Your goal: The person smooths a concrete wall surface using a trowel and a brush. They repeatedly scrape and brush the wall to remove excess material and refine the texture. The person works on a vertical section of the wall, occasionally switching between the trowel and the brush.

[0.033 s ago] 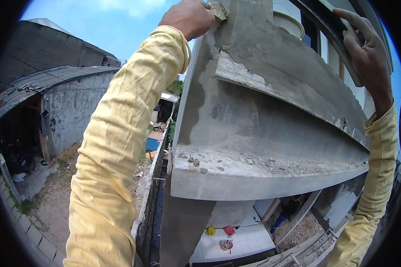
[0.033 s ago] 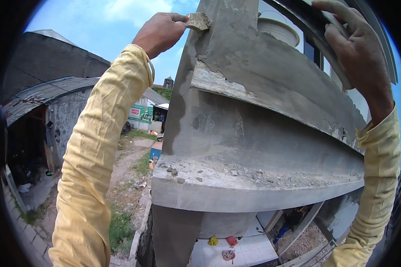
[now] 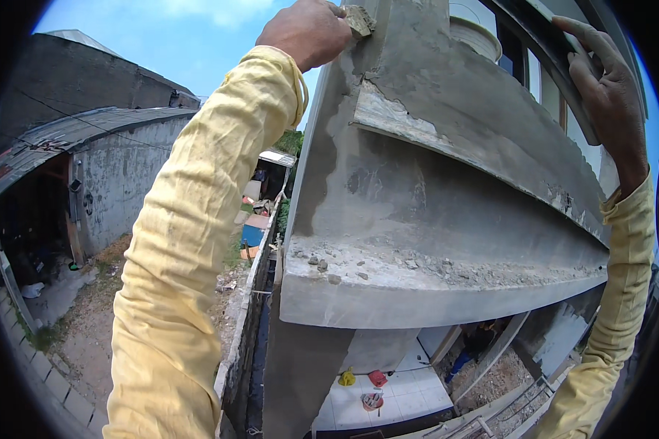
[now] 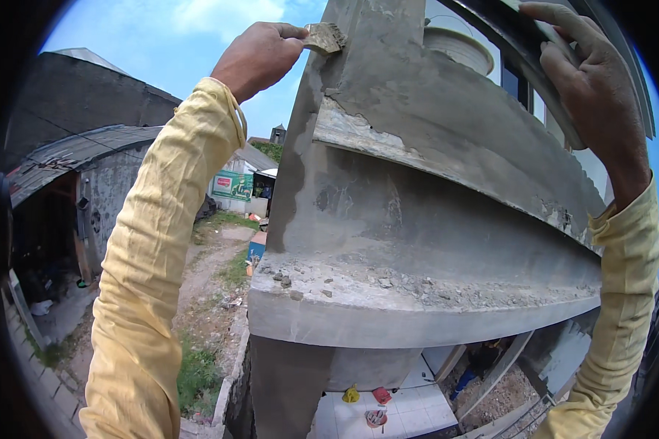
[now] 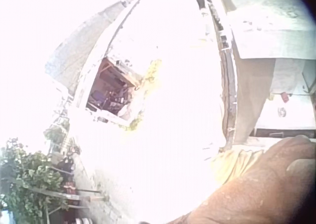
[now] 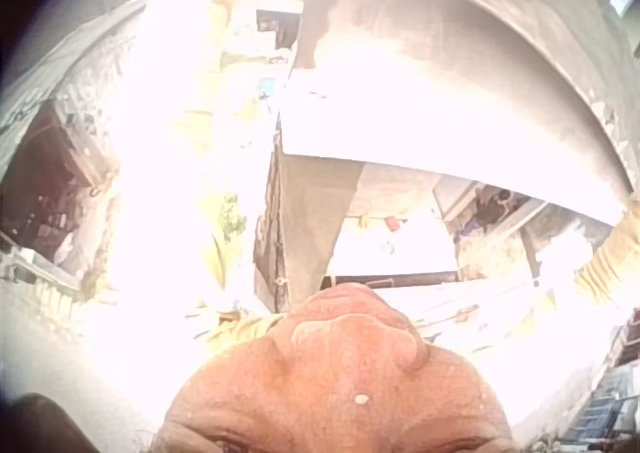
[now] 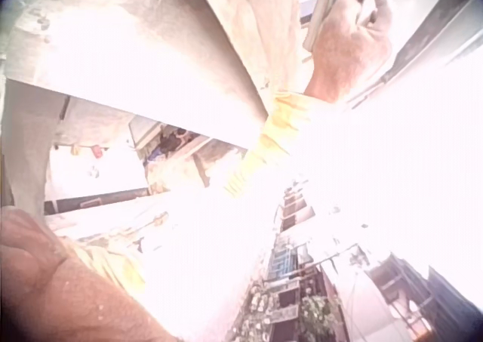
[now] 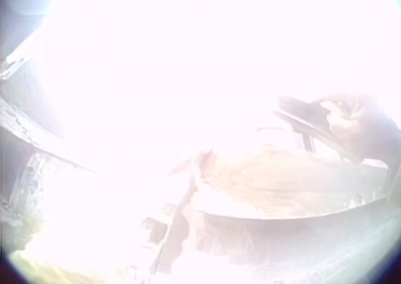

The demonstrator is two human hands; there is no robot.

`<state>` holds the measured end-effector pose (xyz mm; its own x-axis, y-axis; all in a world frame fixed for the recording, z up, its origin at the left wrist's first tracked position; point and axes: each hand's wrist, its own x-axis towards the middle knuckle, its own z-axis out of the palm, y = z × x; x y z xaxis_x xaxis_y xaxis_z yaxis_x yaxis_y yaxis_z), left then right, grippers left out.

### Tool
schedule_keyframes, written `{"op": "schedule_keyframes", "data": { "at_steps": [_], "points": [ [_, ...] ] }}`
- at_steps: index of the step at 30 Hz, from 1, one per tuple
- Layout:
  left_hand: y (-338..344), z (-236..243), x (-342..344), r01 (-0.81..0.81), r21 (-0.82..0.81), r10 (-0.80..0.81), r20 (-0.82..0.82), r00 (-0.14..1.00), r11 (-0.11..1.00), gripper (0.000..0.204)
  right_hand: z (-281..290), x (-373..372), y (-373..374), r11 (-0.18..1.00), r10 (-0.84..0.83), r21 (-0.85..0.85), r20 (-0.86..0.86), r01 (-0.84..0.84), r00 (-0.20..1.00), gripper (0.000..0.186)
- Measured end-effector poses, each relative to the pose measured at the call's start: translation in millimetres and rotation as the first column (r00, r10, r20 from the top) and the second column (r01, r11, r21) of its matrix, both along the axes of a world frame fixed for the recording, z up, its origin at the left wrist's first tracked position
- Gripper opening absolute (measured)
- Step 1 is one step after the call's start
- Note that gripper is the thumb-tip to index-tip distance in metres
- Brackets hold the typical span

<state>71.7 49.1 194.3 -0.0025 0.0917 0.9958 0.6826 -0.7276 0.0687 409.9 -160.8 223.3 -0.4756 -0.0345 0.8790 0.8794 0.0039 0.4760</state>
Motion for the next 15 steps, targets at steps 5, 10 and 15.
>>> {"op": "schedule_keyframes", "data": {
  "at_steps": [5, 10, 15],
  "points": [
    [-11, -60, -3, -0.138, -0.044, 0.138, 0.012, 0.990, 0.990, 0.039, -13, 10, 8, 0.988, 0.153, 0.014, 0.027, -0.154, 0.988, 0.040],
    [-19, -108, -13, 0.000, -0.165, -0.008, -0.047, 0.999, 0.986, 0.042, -25, 19, 0, 0.992, 0.127, 0.006, -0.025, -0.127, 0.992, 0.039],
    [-15, -100, -20, 0.229, -0.028, -0.227, 0.062, 0.972, 0.973, 0.043, -27, 21, -2, 0.992, 0.126, 0.031, -0.001, -0.126, 0.992, 0.039]
  ]
}}
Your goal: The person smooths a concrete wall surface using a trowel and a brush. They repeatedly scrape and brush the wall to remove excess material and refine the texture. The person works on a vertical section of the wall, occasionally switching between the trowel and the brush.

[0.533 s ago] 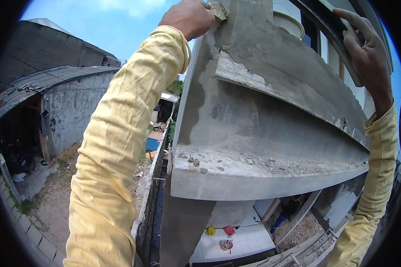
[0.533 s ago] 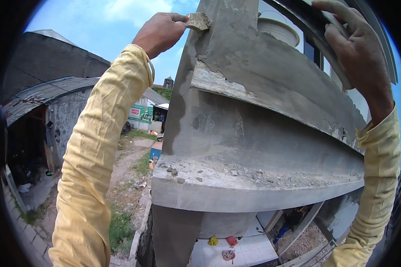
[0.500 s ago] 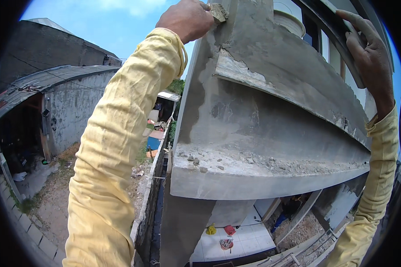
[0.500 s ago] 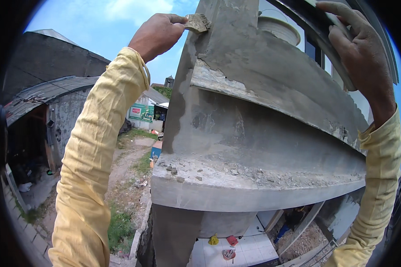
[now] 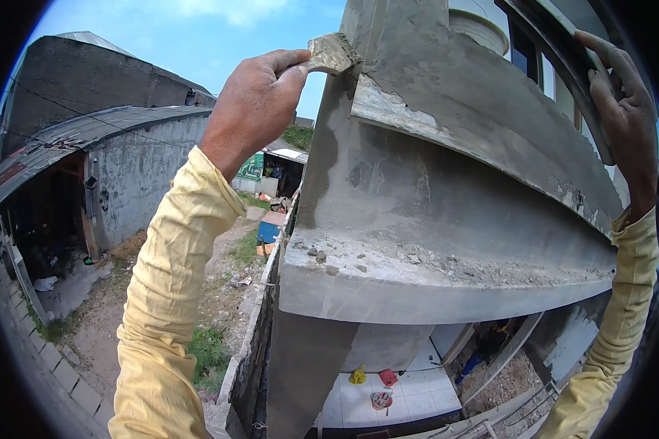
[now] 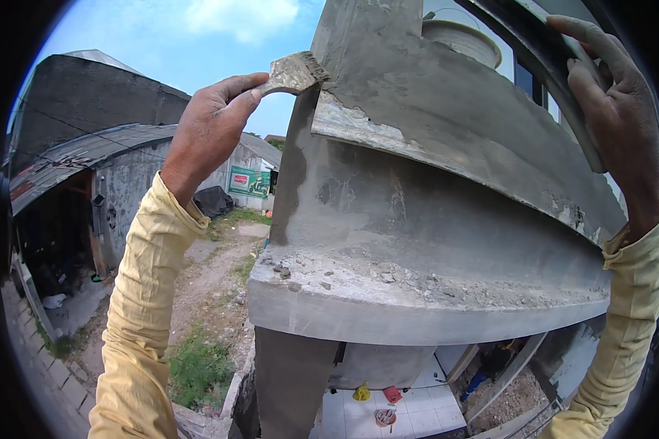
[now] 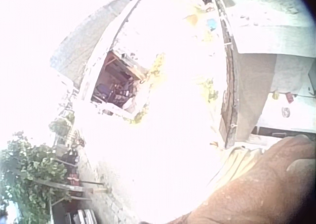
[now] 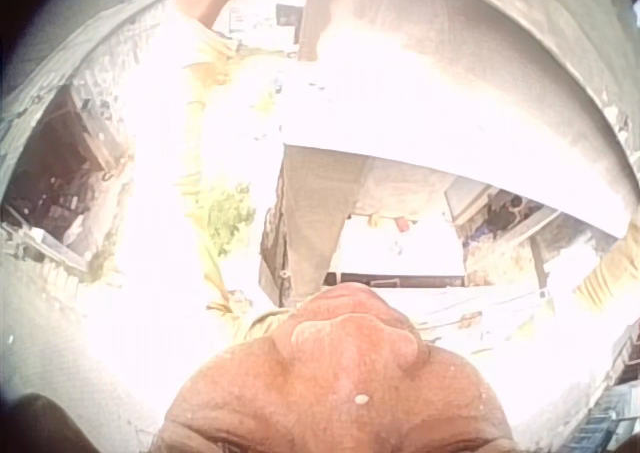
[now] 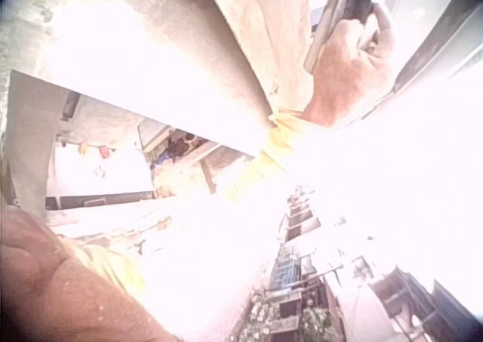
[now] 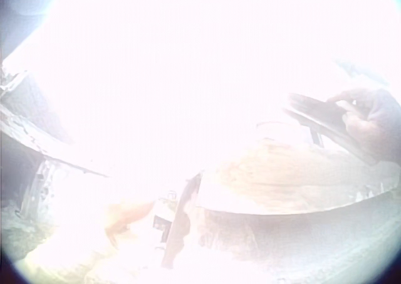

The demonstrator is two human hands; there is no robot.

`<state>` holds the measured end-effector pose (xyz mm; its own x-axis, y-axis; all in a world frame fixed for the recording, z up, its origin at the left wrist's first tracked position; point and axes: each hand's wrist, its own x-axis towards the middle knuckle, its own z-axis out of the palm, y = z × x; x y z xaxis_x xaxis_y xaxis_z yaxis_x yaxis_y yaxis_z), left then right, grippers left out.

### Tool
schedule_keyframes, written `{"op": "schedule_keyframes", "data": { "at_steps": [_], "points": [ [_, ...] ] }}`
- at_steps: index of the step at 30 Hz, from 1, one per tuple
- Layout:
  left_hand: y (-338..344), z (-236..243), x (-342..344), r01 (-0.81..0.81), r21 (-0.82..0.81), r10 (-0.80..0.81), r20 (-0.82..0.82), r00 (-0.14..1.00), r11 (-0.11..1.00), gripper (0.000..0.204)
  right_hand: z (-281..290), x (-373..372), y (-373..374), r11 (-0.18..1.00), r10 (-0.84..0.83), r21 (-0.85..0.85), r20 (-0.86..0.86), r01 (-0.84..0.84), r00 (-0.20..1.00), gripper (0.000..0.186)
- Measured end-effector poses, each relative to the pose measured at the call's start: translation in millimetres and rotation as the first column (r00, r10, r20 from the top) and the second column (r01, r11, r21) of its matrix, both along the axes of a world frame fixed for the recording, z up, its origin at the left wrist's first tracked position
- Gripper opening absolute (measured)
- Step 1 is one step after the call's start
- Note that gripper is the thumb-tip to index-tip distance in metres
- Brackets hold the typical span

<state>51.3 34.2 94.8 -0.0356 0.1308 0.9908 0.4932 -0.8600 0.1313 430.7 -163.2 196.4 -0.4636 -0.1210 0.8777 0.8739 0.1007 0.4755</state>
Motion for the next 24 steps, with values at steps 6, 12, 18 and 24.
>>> {"op": "schedule_keyframes", "data": {
  "at_steps": [6, 12, 18, 24],
  "points": [
    [0, 80, 10, -0.153, 0.005, 0.152, -0.086, 0.985, 0.988, 0.044, -16, -10, 8, 0.995, 0.071, -0.066, 0.003, -0.070, 0.998, 0.040],
    [26, 22, 8, -0.244, 0.045, 0.247, -0.083, 0.965, 0.969, 0.044, -21, 13, 5, 0.990, -0.032, -0.134, 0.025, 0.035, 0.999, 0.042],
    [48, 44, 10, -0.130, 0.142, 0.124, 0.051, 0.991, 0.981, 0.044, -29, 22, -11, 0.991, -0.003, -0.136, -0.012, 0.002, 1.000, 0.043],
    [42, 70, 4, -0.076, 0.037, 0.074, 0.051, 0.996, 0.996, 0.044, -47, 17, -28, 0.994, -0.099, -0.053, -0.001, 0.099, 0.995, 0.035]
  ]
}}
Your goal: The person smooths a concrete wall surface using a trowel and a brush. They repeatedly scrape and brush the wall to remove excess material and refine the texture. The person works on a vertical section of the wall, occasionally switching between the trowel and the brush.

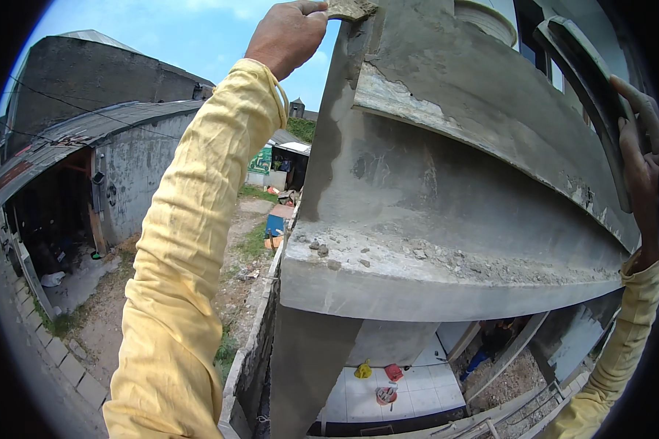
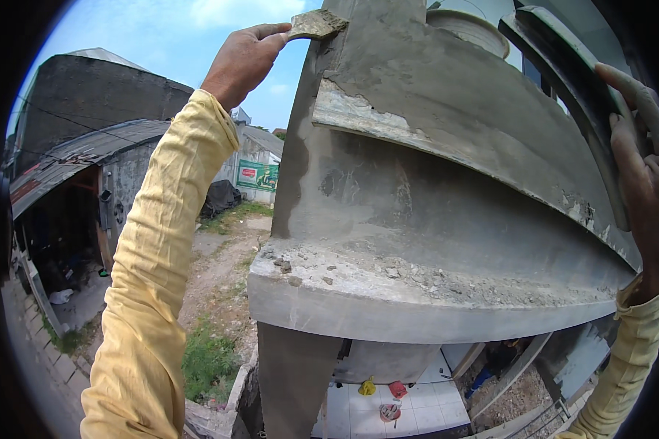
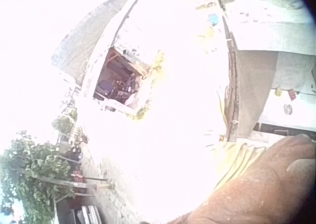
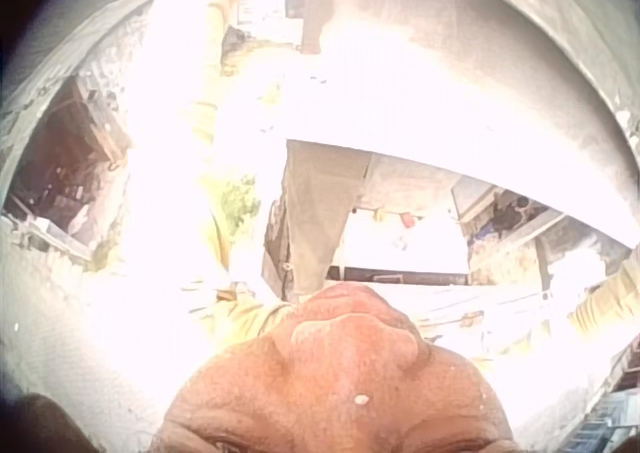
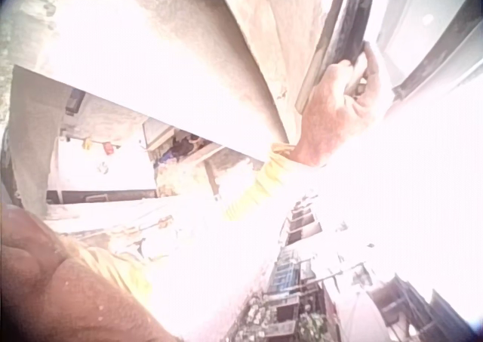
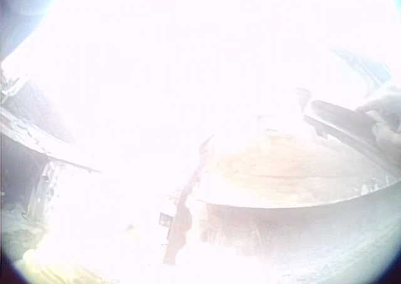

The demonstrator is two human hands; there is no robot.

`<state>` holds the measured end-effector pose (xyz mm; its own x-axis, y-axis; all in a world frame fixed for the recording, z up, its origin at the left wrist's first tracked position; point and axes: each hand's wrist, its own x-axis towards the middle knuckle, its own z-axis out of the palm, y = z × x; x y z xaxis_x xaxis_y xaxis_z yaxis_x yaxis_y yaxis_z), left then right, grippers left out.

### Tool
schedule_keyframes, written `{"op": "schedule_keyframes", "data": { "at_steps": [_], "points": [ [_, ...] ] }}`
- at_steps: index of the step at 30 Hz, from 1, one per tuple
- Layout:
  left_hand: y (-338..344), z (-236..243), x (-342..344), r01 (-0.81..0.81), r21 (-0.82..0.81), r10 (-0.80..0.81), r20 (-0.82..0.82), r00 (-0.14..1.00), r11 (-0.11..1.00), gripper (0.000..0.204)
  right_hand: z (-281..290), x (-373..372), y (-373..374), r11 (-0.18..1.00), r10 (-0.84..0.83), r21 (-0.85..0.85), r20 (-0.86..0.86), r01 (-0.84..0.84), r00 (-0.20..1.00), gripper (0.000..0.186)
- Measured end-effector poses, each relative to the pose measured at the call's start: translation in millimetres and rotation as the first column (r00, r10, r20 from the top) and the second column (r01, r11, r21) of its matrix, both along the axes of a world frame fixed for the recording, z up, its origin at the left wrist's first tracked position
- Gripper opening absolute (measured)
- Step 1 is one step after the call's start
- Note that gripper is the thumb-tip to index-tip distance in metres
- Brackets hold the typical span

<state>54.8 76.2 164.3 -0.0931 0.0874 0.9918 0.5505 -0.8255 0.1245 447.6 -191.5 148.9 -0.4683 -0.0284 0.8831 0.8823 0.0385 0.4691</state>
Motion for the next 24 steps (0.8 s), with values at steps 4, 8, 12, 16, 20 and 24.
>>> {"op": "schedule_keyframes", "data": {
  "at_steps": [4, 8, 12, 16, 20, 24],
  "points": [
    [0, -50, -1, 0.076, -0.019, -0.076, 0.012, 0.997, 0.997, 0.045, -1, 12, -7, 0.999, -0.027, -0.023, 0.018, 0.027, 0.999, 0.034],
    [-10, -13, 3, 0.037, -0.035, -0.037, 0.004, 0.999, 0.999, 0.046, -2, -1, -15, 0.999, -0.020, -0.049, -0.054, 0.017, 0.998, 0.034],
    [-24, 10, 16, 0.074, 0.036, -0.075, 0.011, 0.997, 0.997, 0.044, -13, -2, -16, 0.990, -0.035, -0.143, -0.235, 0.001, 0.971, 0.035],
    [-8, -23, -4, -0.015, 0.007, 0.015, -0.029, 0.999, 1.000, 0.044, -11, 31, 15, 0.991, -0.111, -0.068, 0.022, 0.113, 0.994, 0.044],
    [-33, -115, -9, 0.129, -0.178, -0.131, -0.001, 0.991, 0.976, 0.044, -16, 40, 13, 0.999, -0.045, -0.023, 0.015, 0.046, 0.999, 0.043],
    [-41, -135, -13, 0.146, -0.144, -0.137, 0.070, 0.988, 0.979, 0.043, -16, 29, 10, 0.998, 0.017, -0.055, -0.121, -0.023, 0.993, 0.044]
  ]
}}
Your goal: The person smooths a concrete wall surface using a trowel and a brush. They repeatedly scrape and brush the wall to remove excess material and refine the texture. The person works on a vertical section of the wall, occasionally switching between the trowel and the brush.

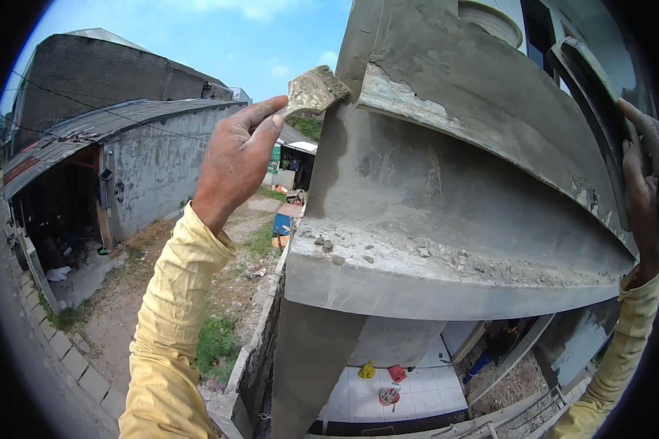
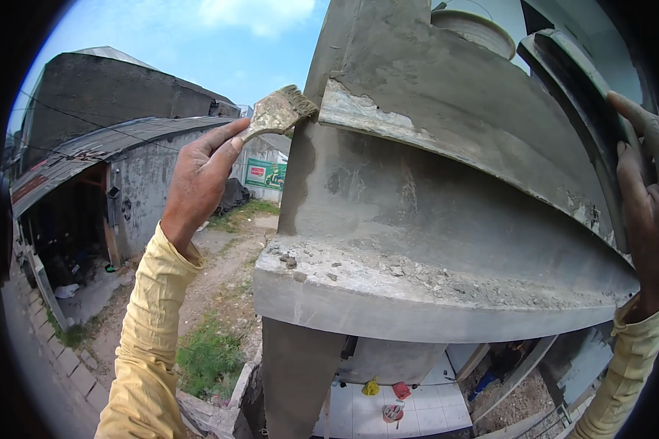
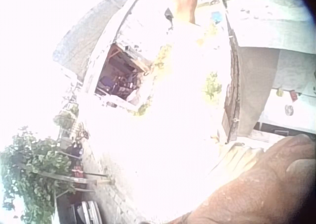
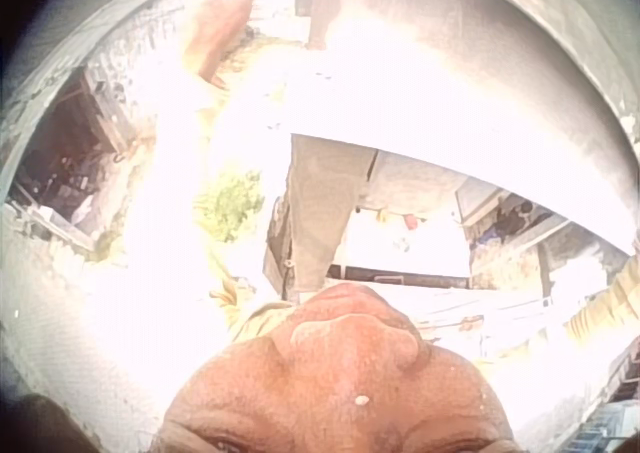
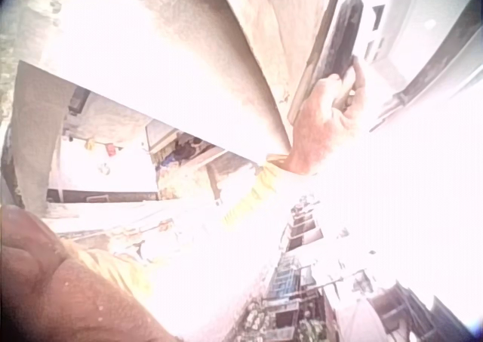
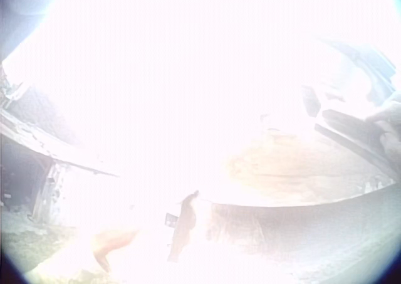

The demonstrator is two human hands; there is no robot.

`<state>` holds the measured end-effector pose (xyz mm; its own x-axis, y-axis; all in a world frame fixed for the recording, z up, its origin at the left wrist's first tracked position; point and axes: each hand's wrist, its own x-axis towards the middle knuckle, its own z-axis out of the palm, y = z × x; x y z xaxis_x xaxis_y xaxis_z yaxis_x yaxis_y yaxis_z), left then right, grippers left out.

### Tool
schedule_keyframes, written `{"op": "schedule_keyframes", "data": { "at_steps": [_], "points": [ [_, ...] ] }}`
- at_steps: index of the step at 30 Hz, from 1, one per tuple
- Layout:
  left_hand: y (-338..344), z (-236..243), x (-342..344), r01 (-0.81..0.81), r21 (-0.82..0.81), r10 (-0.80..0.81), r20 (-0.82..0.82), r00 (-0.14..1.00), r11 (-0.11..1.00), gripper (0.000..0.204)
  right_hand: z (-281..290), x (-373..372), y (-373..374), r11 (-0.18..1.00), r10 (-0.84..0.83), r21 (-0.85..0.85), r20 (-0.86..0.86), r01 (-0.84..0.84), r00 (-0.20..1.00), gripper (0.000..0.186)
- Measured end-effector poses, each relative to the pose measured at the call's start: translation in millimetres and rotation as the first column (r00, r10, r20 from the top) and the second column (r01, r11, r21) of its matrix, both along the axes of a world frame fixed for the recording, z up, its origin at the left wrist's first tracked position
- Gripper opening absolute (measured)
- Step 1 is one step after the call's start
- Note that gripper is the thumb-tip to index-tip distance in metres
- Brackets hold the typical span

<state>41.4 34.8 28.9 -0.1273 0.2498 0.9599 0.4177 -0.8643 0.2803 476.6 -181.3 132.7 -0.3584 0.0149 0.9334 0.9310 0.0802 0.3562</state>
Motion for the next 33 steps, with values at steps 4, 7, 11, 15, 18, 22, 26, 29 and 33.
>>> {"op": "schedule_keyframes", "data": {
  "at_steps": [4, 7, 11, 15, 18, 22, 26, 29, 33],
  "points": [
    [14, 64, 4, -0.005, 0.223, -0.005, 0.045, 0.999, 0.975, 0.045, 3, -26, 1, 0.998, -0.062, 0.018, 0.075, 0.061, 0.995, 0.045],
    [31, 118, 12, -0.072, 0.218, 0.069, 0.023, 0.997, 0.973, 0.046, 4, -38, 17, 1.000, 0.012, 0.003, 0.166, -0.012, 0.986, 0.045],
    [25, 121, 19, -0.068, 0.046, 0.072, -0.078, 0.994, 0.997, 0.046, -7, -54, 19, 0.997, 0.079, -0.018, 0.132, -0.077, 0.988, 0.043],
    [0, 39, 6, -0.126, -0.058, 0.107, -0.254, 0.961, 0.990, 0.045, -5, -43, 12, 1.000, 0.003, 0.026, 0.130, -0.006, 0.992, 0.043],
    [-9, 30, -12, -0.072, 0.024, 0.076, -0.172, 0.982, 0.997, 0.045, -2, -34, 3, 0.998, -0.011, 0.059, 0.131, 0.003, 0.991, 0.043],
    [-3, 88, -6, -0.073, 0.203, 0.083, -0.040, 0.996, 0.977, 0.045, 1, -47, 2, 0.994, -0.003, 0.108, 0.171, -0.015, 0.985, 0.043],
    [19, 165, 18, -0.088, 0.245, 0.103, -0.048, 0.994, 0.965, 0.046, -4, -54, 7, 0.999, 0.024, 0.043, 0.159, -0.031, 0.987, 0.043],
    [27, 165, 29, -0.110, 0.153, 0.120, -0.053, 0.991, 0.982, 0.046, -9, -50, 5, 1.000, 0.006, -0.007, 0.155, -0.005, 0.988, 0.043],
    [28, 99, 21, -0.151, 0.126, 0.166, -0.120, 0.979, 0.980, 0.044, -8, -39, 9, 1.000, -0.004, -0.022, 0.145, 0.007, 0.989, 0.043]
  ]
}}
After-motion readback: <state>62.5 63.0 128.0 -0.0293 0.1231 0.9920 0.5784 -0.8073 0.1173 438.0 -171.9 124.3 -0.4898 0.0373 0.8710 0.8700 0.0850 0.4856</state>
